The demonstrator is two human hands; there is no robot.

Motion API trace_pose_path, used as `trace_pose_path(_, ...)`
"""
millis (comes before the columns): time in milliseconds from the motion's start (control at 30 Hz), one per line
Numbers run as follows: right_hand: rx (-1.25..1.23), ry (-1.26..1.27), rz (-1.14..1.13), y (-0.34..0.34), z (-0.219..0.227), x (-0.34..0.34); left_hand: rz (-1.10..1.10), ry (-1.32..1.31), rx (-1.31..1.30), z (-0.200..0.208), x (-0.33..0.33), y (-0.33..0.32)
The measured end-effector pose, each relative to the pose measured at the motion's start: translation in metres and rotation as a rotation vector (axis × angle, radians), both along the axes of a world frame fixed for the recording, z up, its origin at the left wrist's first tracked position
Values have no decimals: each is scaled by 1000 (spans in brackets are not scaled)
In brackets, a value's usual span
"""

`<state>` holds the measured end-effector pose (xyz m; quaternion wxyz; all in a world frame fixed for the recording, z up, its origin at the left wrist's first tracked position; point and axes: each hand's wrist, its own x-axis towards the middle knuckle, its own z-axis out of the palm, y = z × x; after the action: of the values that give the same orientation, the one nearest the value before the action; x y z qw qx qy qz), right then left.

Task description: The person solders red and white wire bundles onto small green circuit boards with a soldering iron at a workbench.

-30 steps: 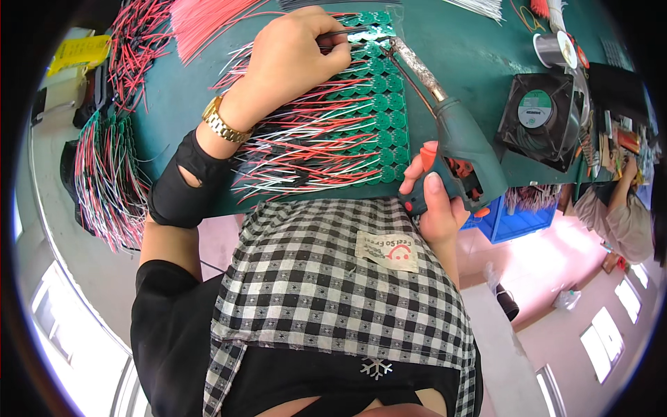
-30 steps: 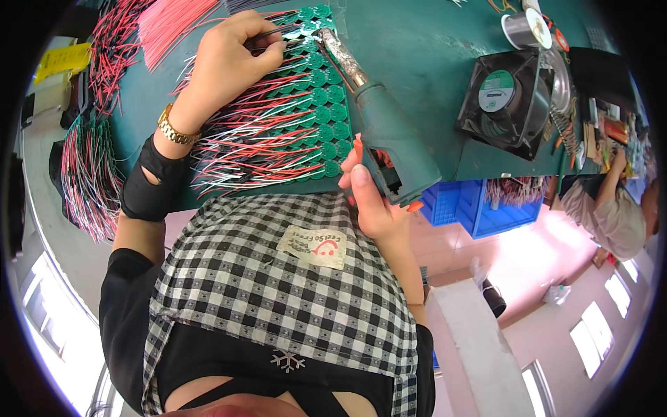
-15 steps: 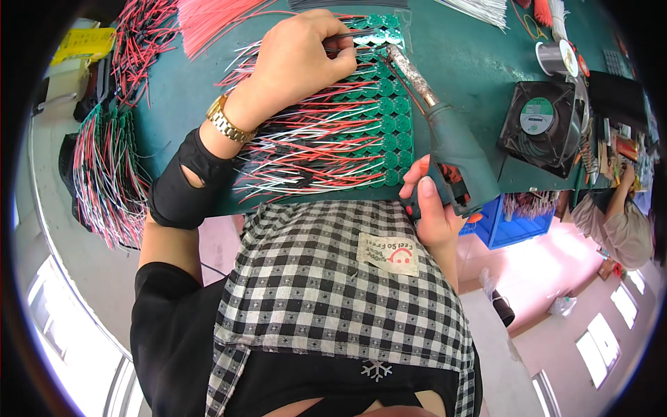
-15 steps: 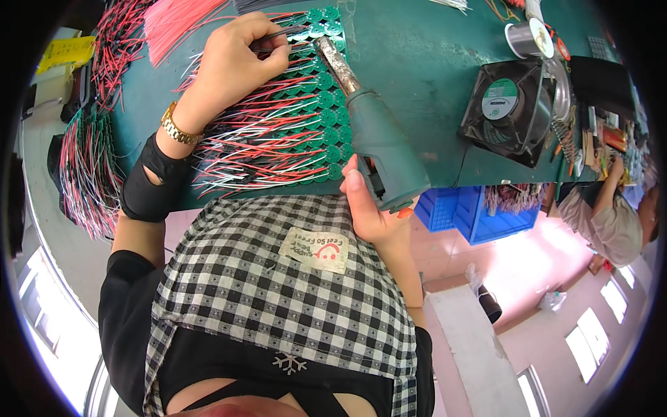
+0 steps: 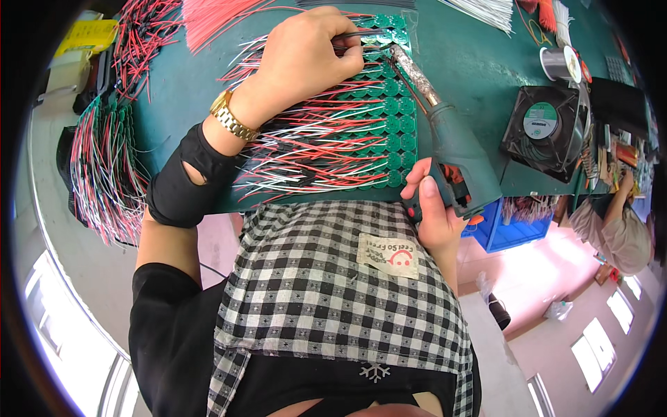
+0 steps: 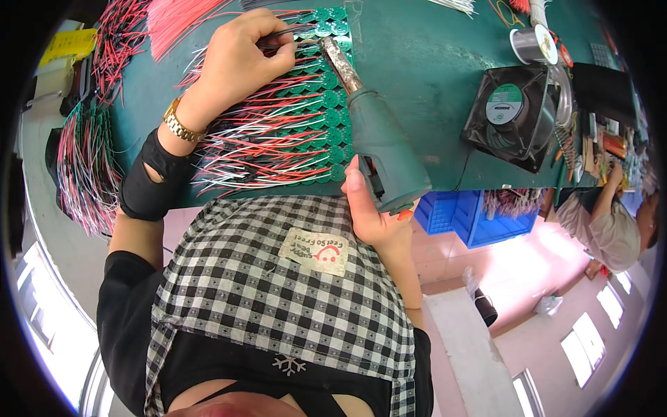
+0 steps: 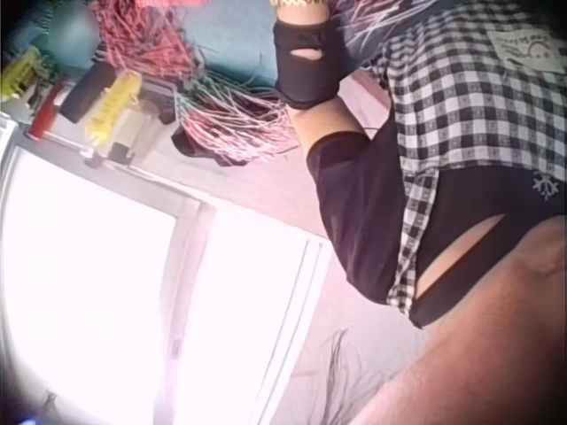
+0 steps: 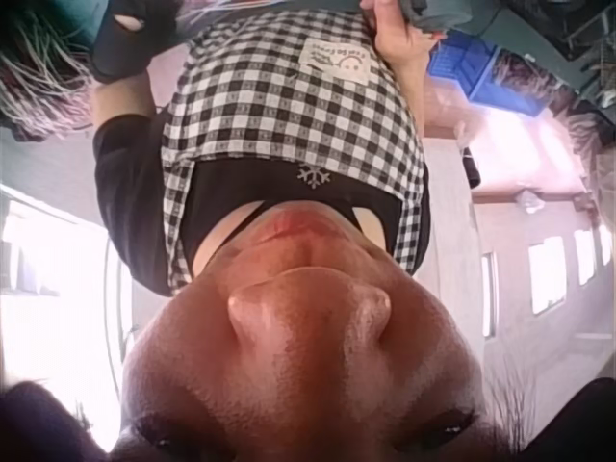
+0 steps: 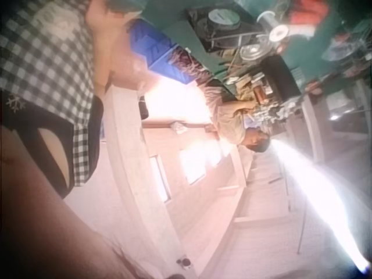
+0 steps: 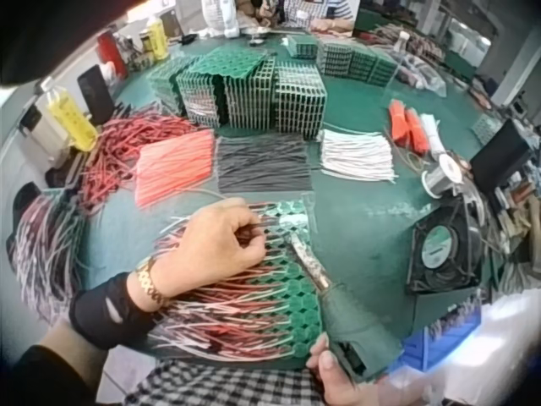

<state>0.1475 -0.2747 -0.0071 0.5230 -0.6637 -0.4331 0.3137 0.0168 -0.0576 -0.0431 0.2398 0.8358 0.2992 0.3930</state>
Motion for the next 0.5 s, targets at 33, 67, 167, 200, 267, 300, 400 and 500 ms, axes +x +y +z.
trace_pose_path(33, 5, -7, 18, 0, -1, 0, 3, 5, 6, 0, -1, 0)
trace_pose_path(67, 11, -13, 35, 0, -1, 0, 7, 3, 3, -1, -2, 0)
trace_pose_path(167, 65, 11, -19, -4, -5, -1, 2, 6, -14, 0, 0, 0)
trace_pose_path(200, 67, 11, -19, -6, -4, -2, 2, 1, -16, 1, 0, -1)
trace_pose_path(267, 93, 100, -72, -11, -1, -1, 1, -5, -16, 2, 1, -1)
trace_pose_path(300, 114, 106, -60, -15, -5, 2, 2, -11, -28, 1, 1, 0)
trace_pose_path(400, 196, 203, -54, -19, -9, 5, 4, -25, -50, 12, 0, 0)
trace_pose_path(500, 215, 255, -54, -25, -10, 5, -3, -31, -51, 18, 2, 0)
